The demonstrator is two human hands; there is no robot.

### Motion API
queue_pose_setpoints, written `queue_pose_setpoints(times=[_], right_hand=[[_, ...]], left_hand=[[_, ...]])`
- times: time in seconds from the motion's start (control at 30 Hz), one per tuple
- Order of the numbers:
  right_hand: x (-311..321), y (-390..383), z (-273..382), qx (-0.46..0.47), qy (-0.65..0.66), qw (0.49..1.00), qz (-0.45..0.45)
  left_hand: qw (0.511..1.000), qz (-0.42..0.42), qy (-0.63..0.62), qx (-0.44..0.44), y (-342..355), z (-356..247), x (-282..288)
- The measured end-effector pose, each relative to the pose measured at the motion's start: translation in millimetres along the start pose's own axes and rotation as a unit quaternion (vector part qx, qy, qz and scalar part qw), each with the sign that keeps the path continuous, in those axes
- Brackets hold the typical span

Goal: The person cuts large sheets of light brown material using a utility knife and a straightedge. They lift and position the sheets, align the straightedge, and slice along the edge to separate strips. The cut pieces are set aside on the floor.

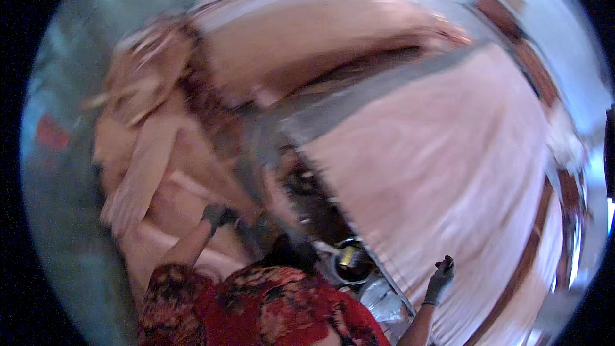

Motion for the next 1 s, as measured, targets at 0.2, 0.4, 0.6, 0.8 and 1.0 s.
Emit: queue_pose_setpoints(times=[0.2, 0.4, 0.6, 0.8, 1.0], right_hand=[[-164, 33, 88, 0.088, 0.028, 0.970, 0.227], [-259, 51, 83, 0.110, -0.136, 0.960, 0.220], [-259, 84, 64, 0.137, -0.164, 0.965, 0.155], [-288, 100, 167, 0.096, -0.125, 0.975, 0.155], [-393, 70, 291, 0.111, 0.138, 0.957, 0.232]], left_hand=[[0.831, -0.103, -0.429, 0.338, -130, 149, -36], [0.831, -0.012, -0.304, 0.466, -274, 234, -89], [0.816, 0.038, -0.343, 0.464, -242, 245, -91], [0.625, -0.216, -0.666, 0.344, -139, 274, -4], [0.390, -0.281, -0.756, 0.444, -63, 359, -3]])
Point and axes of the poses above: each hand's wrist, its own y-axis towards the middle knuckle, its own x-axis out of the back of the hand, z = x × y, the point moved 2 cm from there along y, towards the middle knuckle, and after that the axes turned 5 degrees about -z, right-handed, at the moved point
